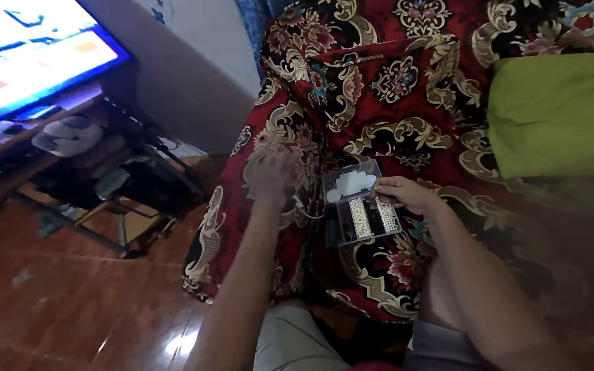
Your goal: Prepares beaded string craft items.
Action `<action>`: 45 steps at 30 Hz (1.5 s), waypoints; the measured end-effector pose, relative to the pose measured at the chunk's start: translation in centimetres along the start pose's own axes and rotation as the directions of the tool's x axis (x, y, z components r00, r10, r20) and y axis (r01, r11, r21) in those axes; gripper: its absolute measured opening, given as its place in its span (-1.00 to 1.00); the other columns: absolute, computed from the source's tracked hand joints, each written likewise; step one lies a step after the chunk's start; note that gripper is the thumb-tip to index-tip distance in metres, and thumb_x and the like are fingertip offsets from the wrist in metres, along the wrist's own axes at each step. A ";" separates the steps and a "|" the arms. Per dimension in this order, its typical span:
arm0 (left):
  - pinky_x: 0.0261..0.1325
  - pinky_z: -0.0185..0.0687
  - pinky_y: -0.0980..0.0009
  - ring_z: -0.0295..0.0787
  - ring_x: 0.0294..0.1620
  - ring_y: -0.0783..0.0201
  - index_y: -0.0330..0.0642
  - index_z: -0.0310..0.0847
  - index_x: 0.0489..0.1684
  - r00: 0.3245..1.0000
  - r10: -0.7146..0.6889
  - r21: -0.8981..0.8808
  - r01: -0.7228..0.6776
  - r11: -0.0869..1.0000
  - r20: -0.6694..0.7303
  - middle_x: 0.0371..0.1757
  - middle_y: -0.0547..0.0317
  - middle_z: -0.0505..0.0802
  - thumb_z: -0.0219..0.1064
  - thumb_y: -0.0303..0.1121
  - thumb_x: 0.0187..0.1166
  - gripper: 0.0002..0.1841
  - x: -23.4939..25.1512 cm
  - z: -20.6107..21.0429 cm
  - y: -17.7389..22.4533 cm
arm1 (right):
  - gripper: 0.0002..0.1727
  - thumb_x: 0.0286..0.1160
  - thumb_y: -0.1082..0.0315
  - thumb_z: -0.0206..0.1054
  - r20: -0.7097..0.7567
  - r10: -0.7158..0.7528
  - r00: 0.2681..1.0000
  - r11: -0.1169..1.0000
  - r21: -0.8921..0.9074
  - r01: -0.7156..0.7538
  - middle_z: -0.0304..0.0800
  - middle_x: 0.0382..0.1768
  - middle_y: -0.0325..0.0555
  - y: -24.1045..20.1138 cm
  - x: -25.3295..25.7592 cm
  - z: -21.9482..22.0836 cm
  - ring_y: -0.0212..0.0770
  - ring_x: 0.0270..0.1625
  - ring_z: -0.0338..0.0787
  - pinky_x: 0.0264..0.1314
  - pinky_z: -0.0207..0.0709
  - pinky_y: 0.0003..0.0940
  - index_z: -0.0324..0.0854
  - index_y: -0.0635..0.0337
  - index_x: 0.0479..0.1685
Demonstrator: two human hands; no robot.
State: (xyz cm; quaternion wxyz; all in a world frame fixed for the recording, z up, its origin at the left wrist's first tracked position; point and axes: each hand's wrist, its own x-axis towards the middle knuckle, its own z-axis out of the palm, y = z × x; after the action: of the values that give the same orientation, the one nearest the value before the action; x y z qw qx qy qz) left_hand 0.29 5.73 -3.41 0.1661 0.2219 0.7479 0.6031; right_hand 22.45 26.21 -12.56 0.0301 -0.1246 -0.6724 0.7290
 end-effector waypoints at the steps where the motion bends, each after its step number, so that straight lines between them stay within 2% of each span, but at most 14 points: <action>1: -0.52 0.31 0.57 0.34 -0.62 0.58 -0.23 0.44 0.35 0.991 -0.038 0.054 0.031 0.998 0.129 -0.15 0.20 0.82 -0.05 -0.17 0.89 -0.64 -0.9 1.4 -0.6 | -0.72 0.83 0.37 0.01 0.011 0.004 1.000 1.000 0.000 -0.004 0.47 -0.59 -0.48 0.0 0.0 0.2 -0.62 -0.66 0.26 -0.62 0.09 -0.70 0.65 0.15 -0.16; 4: -0.53 0.32 0.57 0.37 -0.64 0.57 -0.32 0.50 0.18 0.919 -0.135 0.165 0.078 0.983 0.370 -0.19 0.16 0.83 0.00 -0.28 0.87 -0.72 -2.7 5.9 -1.7 | -0.72 0.82 0.34 0.02 0.041 -0.003 0.999 1.000 -0.010 0.003 0.44 -0.63 -0.49 0.3 0.3 0.5 -0.63 -0.68 0.23 -0.63 0.06 -0.70 0.64 0.12 -0.19; 7: -0.44 0.46 0.58 0.50 -0.57 0.55 -0.37 0.48 0.21 0.822 -0.224 0.271 0.088 0.959 0.524 -0.07 0.10 0.81 -0.03 -0.30 0.90 -0.70 -3.5 8.7 -2.1 | -0.73 0.82 0.35 0.02 0.039 0.003 0.999 1.000 -0.027 -0.002 0.43 -0.60 -0.49 0.5 0.5 0.6 -0.62 -0.67 0.23 -0.62 0.07 -0.69 0.64 0.13 -0.17; 10: -0.40 0.55 0.53 0.55 -0.53 0.45 -0.41 0.44 0.26 0.756 -0.280 0.386 0.039 0.922 0.592 -0.10 0.02 0.69 -0.10 -0.28 0.92 -0.65 -3.8 10.1 -2.0 | -0.74 0.82 0.35 0.04 0.017 0.011 1.000 0.999 -0.037 -0.011 0.51 -0.54 -0.46 0.4 0.4 0.7 -0.61 -0.62 0.29 -0.56 0.14 -0.68 0.64 0.14 -0.16; 12: -0.40 0.45 0.53 0.47 -0.53 0.46 -0.41 0.44 0.22 0.750 -0.259 0.408 -0.016 0.913 0.608 -0.28 0.10 0.64 -0.11 -0.28 0.92 -0.66 -3.7 10.5 -2.2 | -0.73 0.82 0.35 0.02 0.009 0.006 1.000 0.999 -0.046 -0.006 0.47 -0.57 -0.47 0.3 0.4 0.8 -0.61 -0.63 0.28 -0.57 0.13 -0.67 0.63 0.14 -0.18; 14: -0.22 0.45 0.42 0.46 -0.35 0.37 -0.43 0.46 0.26 0.773 -0.229 0.409 -0.043 0.912 0.592 -0.18 0.02 0.64 -0.09 -0.31 0.91 -0.65 -3.4 10.2 -1.9 | -0.72 0.82 0.36 0.01 0.016 0.003 1.000 0.999 -0.040 -0.003 0.41 -0.62 -0.49 0.1 0.3 0.8 -0.61 -0.65 0.24 -0.59 0.11 -0.67 0.64 0.14 -0.17; 16: -0.19 0.47 0.35 0.46 -0.33 0.32 -0.40 0.47 0.25 0.826 -0.138 0.341 -0.068 0.938 0.546 -0.18 0.01 0.63 -0.06 -0.30 0.90 -0.67 -2.8 9.0 -1.8 | -0.71 0.81 0.36 0.00 0.019 -0.004 1.000 0.999 -0.032 0.005 0.39 -0.65 -0.50 0.0 0.2 0.6 -0.61 -0.67 0.22 -0.60 0.09 -0.67 0.65 0.13 -0.18; 18: -0.36 0.44 0.43 0.40 -0.50 0.43 -0.28 0.49 0.18 0.881 -0.009 0.204 -0.100 0.974 0.473 -0.34 0.20 0.55 -0.06 -0.23 0.89 -0.69 -1.5 7.0 -1.7 | -0.70 0.83 0.35 0.00 0.011 -0.006 1.000 0.999 -0.044 0.007 0.41 -0.63 -0.48 -0.1 0.0 0.4 -0.61 -0.67 0.24 -0.61 0.10 -0.67 0.65 0.15 -0.18; 22: -0.53 0.33 0.61 0.29 -0.68 0.58 -0.05 0.40 -0.07 0.989 0.045 -0.224 -0.012 0.974 0.142 -0.64 0.53 0.38 -0.09 -0.29 0.88 -0.82 2.0 3.2 1.1 | -0.70 0.83 0.33 0.01 -0.005 -0.046 0.999 0.998 -0.035 0.045 0.43 -0.63 -0.47 -0.1 0.0 -0.1 -0.60 -0.65 0.27 -0.58 0.15 -0.67 0.65 0.15 -0.20; 25: -0.54 0.35 0.65 0.29 -0.71 0.61 0.06 0.38 -0.17 0.993 0.092 -0.395 -0.111 0.912 -0.068 -0.69 0.57 0.37 -0.13 -0.27 0.90 -0.78 3.8 -0.1 2.8 | -0.70 0.84 0.33 0.02 -0.024 -0.034 0.999 0.999 -0.017 0.033 0.45 -0.62 -0.45 -0.1 0.0 -0.1 -0.60 -0.66 0.27 -0.59 0.15 -0.68 0.65 0.17 -0.20; 34: -0.53 0.30 0.69 0.25 -0.72 0.63 0.16 0.37 -0.29 0.931 0.072 -0.618 -0.294 0.729 -0.358 -0.70 0.59 0.35 -0.12 -0.23 0.91 -0.73 5.9 -8.9 3.2 | -0.70 0.83 0.35 0.01 -0.038 -0.011 0.999 1.000 0.007 0.012 0.40 -0.67 -0.47 -0.1 -0.2 -1.2 -0.61 -0.68 0.24 -0.61 0.12 -0.69 0.64 0.15 -0.22; 39: -0.60 0.26 0.70 0.23 -0.76 0.60 0.12 0.27 -0.50 0.853 -0.145 -0.703 -0.303 0.643 -0.501 -0.74 0.52 0.33 -0.11 -0.30 0.87 -0.65 6.5 -11.8 0.6 | -0.71 0.83 0.33 0.02 -0.061 0.006 0.998 1.000 -0.009 -0.007 0.39 -0.67 -0.48 0.0 -0.6 -2.3 -0.61 -0.69 0.24 -0.62 0.12 -0.69 0.64 0.13 -0.22; 43: -0.61 0.17 0.73 0.09 -0.75 0.55 0.09 0.11 -0.38 0.708 -0.385 -0.766 -0.348 0.540 -0.592 -0.63 0.42 0.25 -0.19 -0.35 0.89 -0.72 2.8 -10.6 2.8 | -0.71 0.82 0.35 0.04 -0.109 0.031 0.994 0.998 -0.042 -0.036 0.47 -0.65 -0.47 -0.2 -1.1 -3.4 -0.63 -0.69 0.26 -0.61 0.16 -0.70 0.65 0.15 -0.23; 45: -0.66 0.17 0.76 0.12 -0.77 0.57 0.06 0.12 -0.37 0.640 -0.470 -0.752 -0.272 0.601 -0.607 -0.63 0.40 0.29 -0.20 -0.37 0.88 -0.73 1.3 -10.0 3.2 | -0.71 0.82 0.37 0.04 -0.166 0.049 0.985 0.997 -0.056 -0.059 0.44 -0.65 -0.48 -0.2 -1.8 -4.2 -0.62 -0.68 0.26 -0.61 0.16 -0.70 0.64 0.14 -0.26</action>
State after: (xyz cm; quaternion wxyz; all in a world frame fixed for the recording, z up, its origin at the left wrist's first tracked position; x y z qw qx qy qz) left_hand -5.55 -1.25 1.93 -0.0462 -0.1981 0.4078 0.8901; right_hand 25.07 29.89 -12.38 0.0619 -0.2036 -0.6858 0.6960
